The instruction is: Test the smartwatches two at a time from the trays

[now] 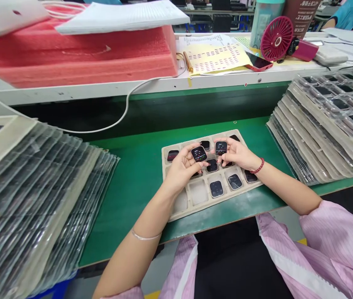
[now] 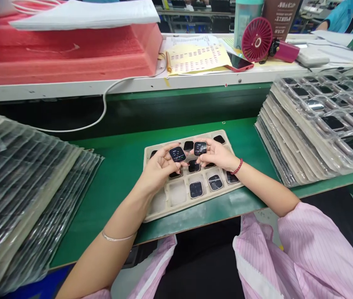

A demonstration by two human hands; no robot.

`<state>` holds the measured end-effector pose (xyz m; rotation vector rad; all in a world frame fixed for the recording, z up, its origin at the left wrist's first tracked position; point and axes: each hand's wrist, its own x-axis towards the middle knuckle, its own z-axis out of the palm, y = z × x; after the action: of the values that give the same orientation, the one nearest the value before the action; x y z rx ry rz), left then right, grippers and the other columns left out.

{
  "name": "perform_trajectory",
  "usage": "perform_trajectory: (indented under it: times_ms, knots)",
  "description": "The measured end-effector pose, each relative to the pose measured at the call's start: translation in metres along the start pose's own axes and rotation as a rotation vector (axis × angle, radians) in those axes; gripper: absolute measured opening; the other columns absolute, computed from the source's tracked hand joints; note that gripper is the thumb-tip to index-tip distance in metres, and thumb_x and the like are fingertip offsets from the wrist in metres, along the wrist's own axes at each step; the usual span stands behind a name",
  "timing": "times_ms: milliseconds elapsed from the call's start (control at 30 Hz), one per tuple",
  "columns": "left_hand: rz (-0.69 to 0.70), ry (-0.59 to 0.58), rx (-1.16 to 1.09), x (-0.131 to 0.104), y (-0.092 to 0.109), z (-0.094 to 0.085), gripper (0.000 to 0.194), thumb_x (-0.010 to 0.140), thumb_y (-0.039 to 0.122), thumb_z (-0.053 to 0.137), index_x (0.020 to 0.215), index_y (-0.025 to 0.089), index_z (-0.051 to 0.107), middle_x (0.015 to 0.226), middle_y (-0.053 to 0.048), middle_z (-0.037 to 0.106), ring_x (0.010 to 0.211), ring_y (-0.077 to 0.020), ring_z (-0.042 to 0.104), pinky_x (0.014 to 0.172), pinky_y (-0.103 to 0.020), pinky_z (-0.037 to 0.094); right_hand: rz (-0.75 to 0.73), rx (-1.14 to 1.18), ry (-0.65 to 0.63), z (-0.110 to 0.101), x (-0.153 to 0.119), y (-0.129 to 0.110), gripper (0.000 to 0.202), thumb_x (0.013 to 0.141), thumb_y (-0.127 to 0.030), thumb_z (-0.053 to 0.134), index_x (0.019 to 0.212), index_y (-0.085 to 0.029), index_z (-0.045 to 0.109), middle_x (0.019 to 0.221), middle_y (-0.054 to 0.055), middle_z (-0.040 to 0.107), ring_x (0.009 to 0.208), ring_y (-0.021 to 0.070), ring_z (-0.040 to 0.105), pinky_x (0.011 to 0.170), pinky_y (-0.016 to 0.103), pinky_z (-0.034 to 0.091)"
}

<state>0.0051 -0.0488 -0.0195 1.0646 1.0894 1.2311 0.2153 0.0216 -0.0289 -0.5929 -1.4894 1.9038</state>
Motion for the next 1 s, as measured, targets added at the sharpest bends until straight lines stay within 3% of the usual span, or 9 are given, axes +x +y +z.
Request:
perform_trajectory:
  times_ms: [167, 267, 600, 1000]
  knots:
    - [0.058, -0.022, 0.103, -0.003, -0.001, 0.004, 0.058, 0.073, 0.025, 0.074, 0.127, 0.018, 0.055, 0.107, -0.01, 0.071, 0.074, -0.0176, 0.072, 0.052, -0.022, 0.053, -0.163, -0.321, 0.087, 0.011, -0.003, 0.002, 0.039, 0.076, -0.016, 0.066, 0.113, -0.017, 0.055, 0.095, 0.005, 0.067, 0.074, 0.0126, 0.064, 0.057, 0.02, 0.053]
    - [0.062, -0.023, 0.128, -0.005, 0.001, 0.004, 0.052, 0.074, 0.024, 0.073, 0.124, 0.018, 0.058, 0.102, -0.009, 0.072, 0.073, -0.0171, 0.072, 0.053, -0.022, 0.053, -0.199, -0.406, 0.087, 0.014, -0.005, 0.001, 0.037, 0.076, -0.016, 0.063, 0.112, -0.017, 0.055, 0.098, 0.007, 0.066, 0.082, 0.0153, 0.066, 0.059, 0.022, 0.051]
    - [0.081, -0.033, 0.142, -0.006, 0.001, 0.004, 0.043, 0.075, 0.024, 0.071, 0.116, 0.017, 0.061, 0.098, -0.007, 0.072, 0.072, -0.0165, 0.072, 0.056, -0.023, 0.053, -0.218, -0.444, 0.066, 0.014, -0.006, -0.001, 0.031, 0.079, -0.017, 0.059, 0.11, -0.016, 0.055, 0.09, 0.005, 0.065, 0.081, 0.0157, 0.065, 0.066, 0.026, 0.052]
    - [0.097, -0.029, 0.164, -0.006, 0.0, 0.003, 0.042, 0.075, 0.024, 0.07, 0.116, 0.018, 0.062, 0.096, -0.007, 0.072, 0.072, -0.0172, 0.071, 0.055, -0.023, 0.051, -0.234, -0.48, 0.055, 0.015, -0.007, -0.003, 0.033, 0.078, -0.018, 0.061, 0.11, -0.018, 0.054, 0.096, 0.006, 0.066, 0.088, 0.0186, 0.068, 0.068, 0.027, 0.053]
